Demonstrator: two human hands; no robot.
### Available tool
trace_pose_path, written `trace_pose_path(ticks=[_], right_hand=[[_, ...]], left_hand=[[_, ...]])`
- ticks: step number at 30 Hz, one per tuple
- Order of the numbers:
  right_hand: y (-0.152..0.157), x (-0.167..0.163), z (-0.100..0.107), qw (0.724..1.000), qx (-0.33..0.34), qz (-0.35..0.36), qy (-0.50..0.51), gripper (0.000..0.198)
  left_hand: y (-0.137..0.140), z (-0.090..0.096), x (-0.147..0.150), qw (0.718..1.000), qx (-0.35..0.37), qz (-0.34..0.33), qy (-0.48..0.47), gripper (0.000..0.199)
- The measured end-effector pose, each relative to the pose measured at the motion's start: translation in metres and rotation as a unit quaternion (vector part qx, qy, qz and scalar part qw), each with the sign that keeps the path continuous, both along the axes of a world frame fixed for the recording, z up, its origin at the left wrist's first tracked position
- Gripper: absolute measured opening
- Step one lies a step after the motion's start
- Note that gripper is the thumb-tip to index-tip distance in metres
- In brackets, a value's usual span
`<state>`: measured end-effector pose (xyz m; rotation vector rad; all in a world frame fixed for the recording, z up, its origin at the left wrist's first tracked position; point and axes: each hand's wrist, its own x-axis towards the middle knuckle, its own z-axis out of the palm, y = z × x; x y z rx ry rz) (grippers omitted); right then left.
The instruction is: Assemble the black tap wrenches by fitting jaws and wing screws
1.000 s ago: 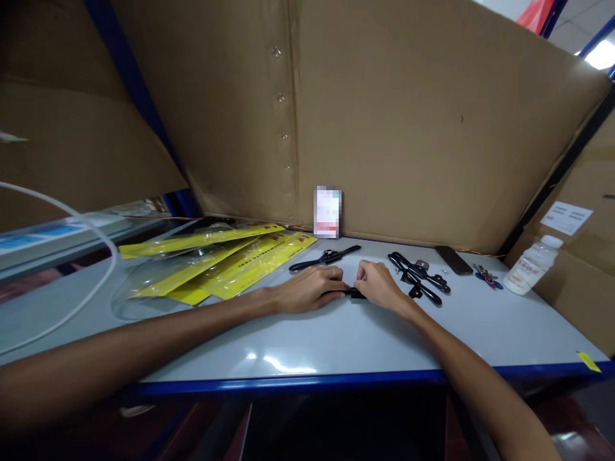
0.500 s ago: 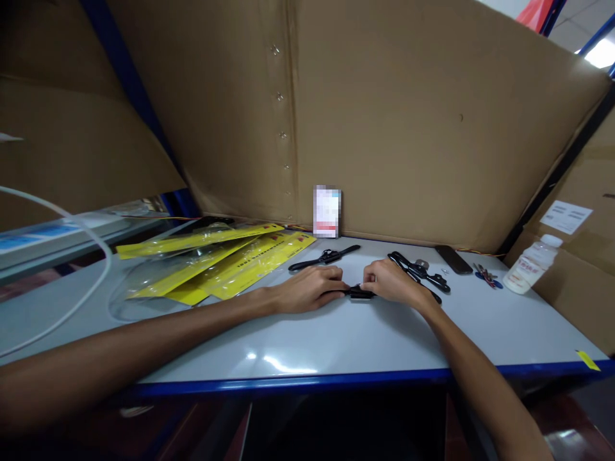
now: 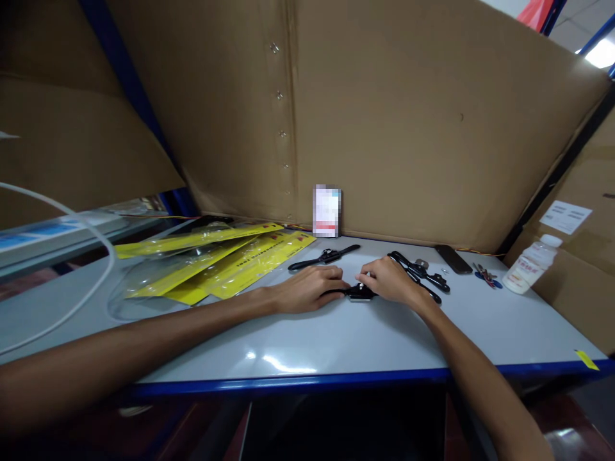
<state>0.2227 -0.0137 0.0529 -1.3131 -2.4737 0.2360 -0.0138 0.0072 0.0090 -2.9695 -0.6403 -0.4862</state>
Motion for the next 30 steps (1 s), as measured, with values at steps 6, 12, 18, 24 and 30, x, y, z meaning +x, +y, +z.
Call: trace_pose_path(ticks=[6, 12, 18, 24, 30], right_hand=[[-0.004, -0.003, 0.003, 0.999, -0.041, 0.015, 0.005, 0.043], [-0.005, -0.003, 0.003, 1.0, -0.021, 0.012, -0.01, 0.042], [-0.003, -0.002, 0.003, 0.999, -0.046, 0.017, 0.0, 0.041], [-0.009, 0.007, 0.017, 0.994, -0.035, -0.042, -0.09, 0.023], [-0.011, 0.019, 0.021, 0.986, -0.091, -0.02, -0.14, 0.031]], left_hand=[[0.0, 0.0, -0.001, 1.0, -0.005, -0.004, -0.006, 0.026], [0.002, -0.002, -0.001, 1.0, -0.006, -0.01, -0.02, 0.027], [0.0, 0.001, -0.001, 1.0, -0.002, -0.003, -0.001, 0.029], [0.001, -0.001, 0.0, 1.0, -0.009, -0.006, -0.012, 0.033], [0.003, -0.003, 0.0, 1.0, -0.02, -0.009, -0.005, 0.04]])
